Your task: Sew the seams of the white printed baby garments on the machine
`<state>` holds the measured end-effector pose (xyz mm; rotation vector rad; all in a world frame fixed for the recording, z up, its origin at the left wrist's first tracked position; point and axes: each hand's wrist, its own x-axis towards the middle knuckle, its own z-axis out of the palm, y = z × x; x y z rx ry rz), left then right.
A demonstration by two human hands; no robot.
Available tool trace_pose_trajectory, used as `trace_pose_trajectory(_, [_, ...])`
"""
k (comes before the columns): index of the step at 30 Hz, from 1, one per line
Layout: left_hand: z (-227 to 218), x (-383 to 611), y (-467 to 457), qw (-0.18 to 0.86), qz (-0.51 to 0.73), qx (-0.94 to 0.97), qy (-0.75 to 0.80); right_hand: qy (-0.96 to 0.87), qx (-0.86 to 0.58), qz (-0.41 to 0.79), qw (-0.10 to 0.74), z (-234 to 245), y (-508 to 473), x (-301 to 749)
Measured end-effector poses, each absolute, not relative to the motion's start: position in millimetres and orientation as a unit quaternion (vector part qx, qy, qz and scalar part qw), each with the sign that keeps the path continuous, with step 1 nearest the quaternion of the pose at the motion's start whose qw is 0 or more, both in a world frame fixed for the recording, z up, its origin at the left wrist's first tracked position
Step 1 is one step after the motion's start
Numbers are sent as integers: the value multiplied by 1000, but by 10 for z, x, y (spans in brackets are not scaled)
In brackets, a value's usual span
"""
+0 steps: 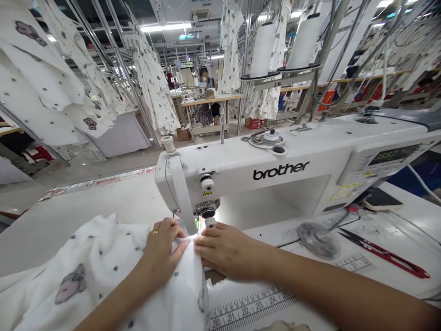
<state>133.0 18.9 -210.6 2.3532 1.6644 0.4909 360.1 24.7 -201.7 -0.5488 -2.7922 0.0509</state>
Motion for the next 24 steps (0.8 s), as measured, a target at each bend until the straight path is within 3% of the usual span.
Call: trace_pose_trajectory(24, [-2055, 1578, 484, 114, 153, 763, 617, -949, -275, 28, 148, -1962, 301, 3644])
